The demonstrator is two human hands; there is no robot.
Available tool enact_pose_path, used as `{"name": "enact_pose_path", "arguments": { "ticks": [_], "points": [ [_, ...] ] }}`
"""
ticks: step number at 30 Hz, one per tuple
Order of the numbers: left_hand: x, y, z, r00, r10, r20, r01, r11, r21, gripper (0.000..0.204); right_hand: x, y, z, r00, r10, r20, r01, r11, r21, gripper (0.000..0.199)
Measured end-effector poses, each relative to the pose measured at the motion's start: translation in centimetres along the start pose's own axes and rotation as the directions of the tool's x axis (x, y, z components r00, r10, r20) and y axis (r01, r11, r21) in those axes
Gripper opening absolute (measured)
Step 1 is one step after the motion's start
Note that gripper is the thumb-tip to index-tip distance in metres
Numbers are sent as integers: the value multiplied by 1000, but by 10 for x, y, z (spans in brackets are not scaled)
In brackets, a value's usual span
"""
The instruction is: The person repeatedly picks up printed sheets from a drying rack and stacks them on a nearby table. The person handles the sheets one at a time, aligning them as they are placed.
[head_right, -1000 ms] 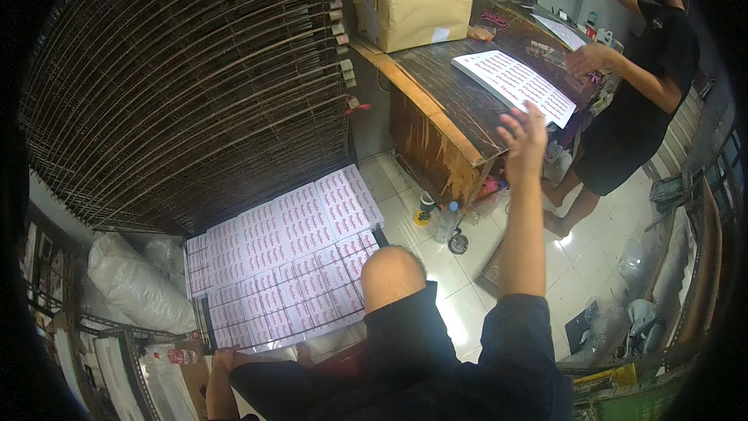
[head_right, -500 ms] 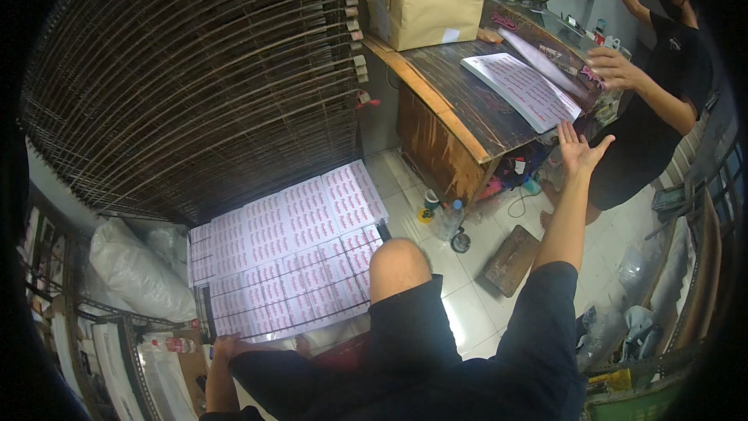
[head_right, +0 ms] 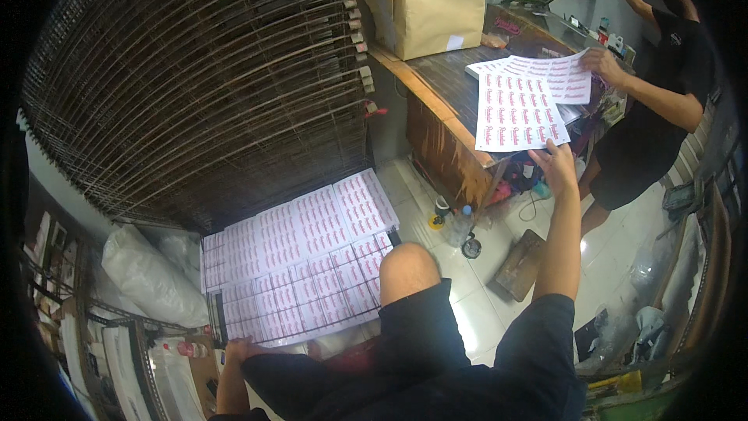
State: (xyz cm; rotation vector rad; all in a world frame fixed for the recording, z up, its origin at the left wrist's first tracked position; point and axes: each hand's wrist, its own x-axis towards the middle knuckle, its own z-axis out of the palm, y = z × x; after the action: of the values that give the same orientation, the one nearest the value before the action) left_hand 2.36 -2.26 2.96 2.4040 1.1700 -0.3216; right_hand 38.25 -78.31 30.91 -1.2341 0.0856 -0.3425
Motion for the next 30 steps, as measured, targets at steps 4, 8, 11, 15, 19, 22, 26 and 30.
{"name": "enact_pose_path", "arguments": {
  "ticks": [4,8,11,15,19,22,26,30],
  "points": [
    [-39,58,-18,992,-120,-39,119,993,-22,56,-34,4,19,990,-126,-60,131,988,77,37],
    [-51,63,-9,955,189,-229,-207,977,-59,54,-109,22,73,988,-121,-96,140,966,216,39],
    [-88,151,-4,886,399,-235,-462,798,-388,47,-168,39,115,984,-154,-85,172,943,285,39],
    [-185,296,-31,636,760,-132,-594,374,-712,60,-226,61,161,979,-197,45,165,910,380,39],
    [-262,378,-40,541,833,-112,-235,22,-972,62,-258,70,176,967,-144,209,54,921,386,39],
    [-282,409,-44,545,827,-142,-20,-157,-987,55,-266,76,184,959,-165,230,78,935,346,40],
    [-282,415,-43,547,812,-201,-102,-174,-979,46,-270,108,172,903,-285,322,244,956,161,36],
    [-284,414,-40,596,782,-184,-143,-123,-982,41,-270,118,157,836,-193,513,167,981,97,33]
  ]
}}
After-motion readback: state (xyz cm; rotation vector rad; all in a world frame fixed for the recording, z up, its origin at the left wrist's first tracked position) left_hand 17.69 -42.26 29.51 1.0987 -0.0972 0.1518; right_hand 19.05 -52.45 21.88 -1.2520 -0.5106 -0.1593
